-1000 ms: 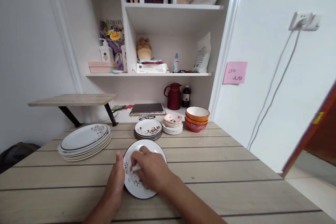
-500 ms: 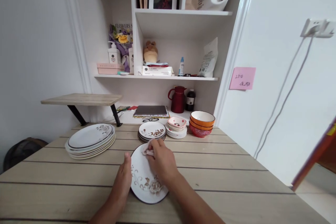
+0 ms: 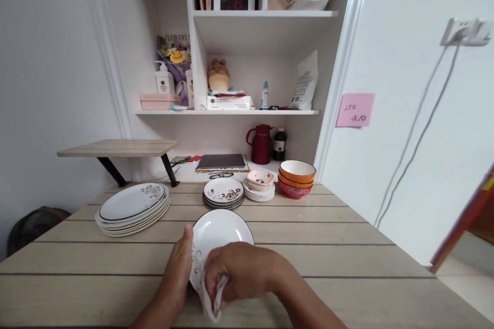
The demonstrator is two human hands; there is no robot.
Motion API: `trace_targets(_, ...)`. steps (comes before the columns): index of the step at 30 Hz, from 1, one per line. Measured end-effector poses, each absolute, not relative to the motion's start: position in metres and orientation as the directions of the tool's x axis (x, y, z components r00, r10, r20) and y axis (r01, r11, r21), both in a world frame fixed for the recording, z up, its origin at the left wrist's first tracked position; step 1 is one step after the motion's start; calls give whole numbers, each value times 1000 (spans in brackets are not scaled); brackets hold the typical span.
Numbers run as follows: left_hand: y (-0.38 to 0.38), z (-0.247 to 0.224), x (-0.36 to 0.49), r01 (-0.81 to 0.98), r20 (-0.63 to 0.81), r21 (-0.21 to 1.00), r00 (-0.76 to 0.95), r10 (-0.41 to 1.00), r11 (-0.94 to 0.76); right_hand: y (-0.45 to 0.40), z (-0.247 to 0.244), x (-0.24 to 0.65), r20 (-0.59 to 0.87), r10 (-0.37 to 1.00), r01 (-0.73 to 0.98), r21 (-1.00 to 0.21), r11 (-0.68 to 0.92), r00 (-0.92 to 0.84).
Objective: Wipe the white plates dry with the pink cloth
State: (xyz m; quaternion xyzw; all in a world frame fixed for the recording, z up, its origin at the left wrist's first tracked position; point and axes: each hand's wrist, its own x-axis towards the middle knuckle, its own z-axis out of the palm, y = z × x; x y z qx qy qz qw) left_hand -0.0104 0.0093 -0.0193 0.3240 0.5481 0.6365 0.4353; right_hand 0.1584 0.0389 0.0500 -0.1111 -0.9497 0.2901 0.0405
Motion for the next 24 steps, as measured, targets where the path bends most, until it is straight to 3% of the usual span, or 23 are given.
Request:
trace_targets(2, 11, -21, -11, -184, -30, 981, -422, 906, -53, 41, 55, 168, -113, 339, 353, -444, 824, -934)
trace_targets(4, 13, -23, -11, -158, -9, 985, -438, 899, -67, 45, 59, 178, -141, 512, 530, -302, 793, -847)
trace_targets(8, 16, -25, -12, -82, 14, 995, -453, 892, -57, 60, 54, 185, 44, 747, 724, -216, 655, -663)
trace_targets(13, 16, -24, -10, -38, 31, 998, -433, 901, -53, 71, 34, 162, 276, 841, 816, -233, 529, -466)
trace_targets(16, 15, -22, -9, -25, 50, 998, -408, 911, -66, 68, 26, 144, 404, 772, 714, -322, 622, -490)
trace_targets(19, 12, -19, -8, -1, 28, 1000, -393, 919, -31, 59, 26, 131, 495, 608, 463, -395, 794, -621)
trace_targets(24, 10, -18, -10, -46, 11, 998, -422, 907, -34, 44, 37, 133, 432, 434, 181, -513, 839, -790)
